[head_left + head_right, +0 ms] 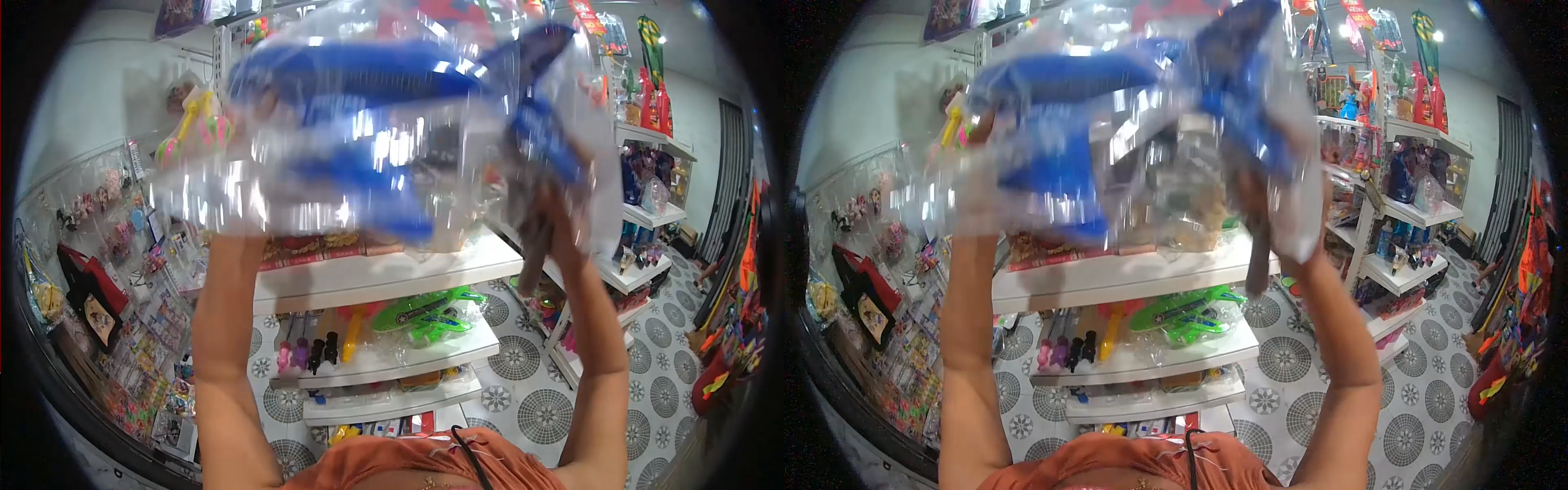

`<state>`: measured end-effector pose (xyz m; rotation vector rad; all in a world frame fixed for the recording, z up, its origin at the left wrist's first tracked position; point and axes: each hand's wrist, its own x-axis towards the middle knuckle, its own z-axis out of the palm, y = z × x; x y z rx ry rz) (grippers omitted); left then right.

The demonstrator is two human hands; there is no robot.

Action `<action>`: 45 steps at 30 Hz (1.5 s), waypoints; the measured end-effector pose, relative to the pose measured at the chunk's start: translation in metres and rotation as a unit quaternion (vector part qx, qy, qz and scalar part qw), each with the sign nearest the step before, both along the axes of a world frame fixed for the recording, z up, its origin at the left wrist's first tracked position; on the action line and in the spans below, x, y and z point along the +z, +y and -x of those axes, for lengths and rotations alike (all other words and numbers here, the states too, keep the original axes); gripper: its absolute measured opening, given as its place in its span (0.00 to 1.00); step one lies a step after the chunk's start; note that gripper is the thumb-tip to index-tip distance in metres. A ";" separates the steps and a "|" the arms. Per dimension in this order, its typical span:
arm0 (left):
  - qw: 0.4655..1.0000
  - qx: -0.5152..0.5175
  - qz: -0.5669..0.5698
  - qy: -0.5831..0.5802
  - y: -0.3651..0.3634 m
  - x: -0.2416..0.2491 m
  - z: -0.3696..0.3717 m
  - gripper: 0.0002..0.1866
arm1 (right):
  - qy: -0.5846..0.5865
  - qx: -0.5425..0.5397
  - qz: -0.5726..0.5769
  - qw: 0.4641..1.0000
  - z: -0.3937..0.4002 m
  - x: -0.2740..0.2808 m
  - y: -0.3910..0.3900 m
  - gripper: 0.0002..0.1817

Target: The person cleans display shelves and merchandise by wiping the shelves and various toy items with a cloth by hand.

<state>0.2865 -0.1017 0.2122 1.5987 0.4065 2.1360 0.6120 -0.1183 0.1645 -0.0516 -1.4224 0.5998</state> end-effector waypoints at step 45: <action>0.930 -0.121 0.155 -0.309 -0.034 -0.252 0.056 0.28 | -0.393 -0.125 0.005 0.911 0.293 -0.069 0.074 0.12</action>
